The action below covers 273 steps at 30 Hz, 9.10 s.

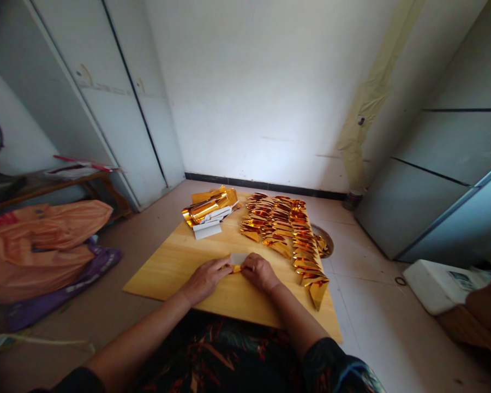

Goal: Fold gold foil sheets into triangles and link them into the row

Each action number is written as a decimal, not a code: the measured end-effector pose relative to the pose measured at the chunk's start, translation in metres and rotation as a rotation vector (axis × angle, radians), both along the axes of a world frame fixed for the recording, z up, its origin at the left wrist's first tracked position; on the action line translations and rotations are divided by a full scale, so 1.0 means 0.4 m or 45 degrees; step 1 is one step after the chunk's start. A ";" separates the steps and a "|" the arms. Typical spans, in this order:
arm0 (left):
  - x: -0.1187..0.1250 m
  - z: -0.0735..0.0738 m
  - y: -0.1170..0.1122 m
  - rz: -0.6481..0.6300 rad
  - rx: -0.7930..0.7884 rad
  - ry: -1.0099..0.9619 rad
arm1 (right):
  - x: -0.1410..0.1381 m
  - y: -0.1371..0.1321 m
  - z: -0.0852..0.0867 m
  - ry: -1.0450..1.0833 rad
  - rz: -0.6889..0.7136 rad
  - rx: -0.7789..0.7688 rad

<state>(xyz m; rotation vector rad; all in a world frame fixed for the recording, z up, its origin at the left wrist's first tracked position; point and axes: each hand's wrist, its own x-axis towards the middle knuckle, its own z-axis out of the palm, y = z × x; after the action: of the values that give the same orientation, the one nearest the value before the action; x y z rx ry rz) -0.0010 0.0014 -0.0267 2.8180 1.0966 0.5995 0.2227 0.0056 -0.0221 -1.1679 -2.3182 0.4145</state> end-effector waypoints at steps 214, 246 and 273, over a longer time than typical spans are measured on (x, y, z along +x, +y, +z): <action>-0.004 -0.007 0.119 -0.186 -0.354 -0.220 | -0.062 0.115 0.019 0.256 0.142 -0.549; -0.013 -0.037 0.133 -0.220 -0.308 -0.228 | -0.033 0.137 0.005 0.151 -0.361 -0.466; 0.022 0.029 0.039 0.001 -0.128 0.132 | -0.044 -0.030 0.009 -0.132 -0.206 0.004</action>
<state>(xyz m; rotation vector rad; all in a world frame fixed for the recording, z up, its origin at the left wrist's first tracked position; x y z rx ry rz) 0.0077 0.0169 -0.0151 2.7899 1.1105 0.3901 0.2049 -0.0062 -0.0185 -1.3935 -2.2878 0.2975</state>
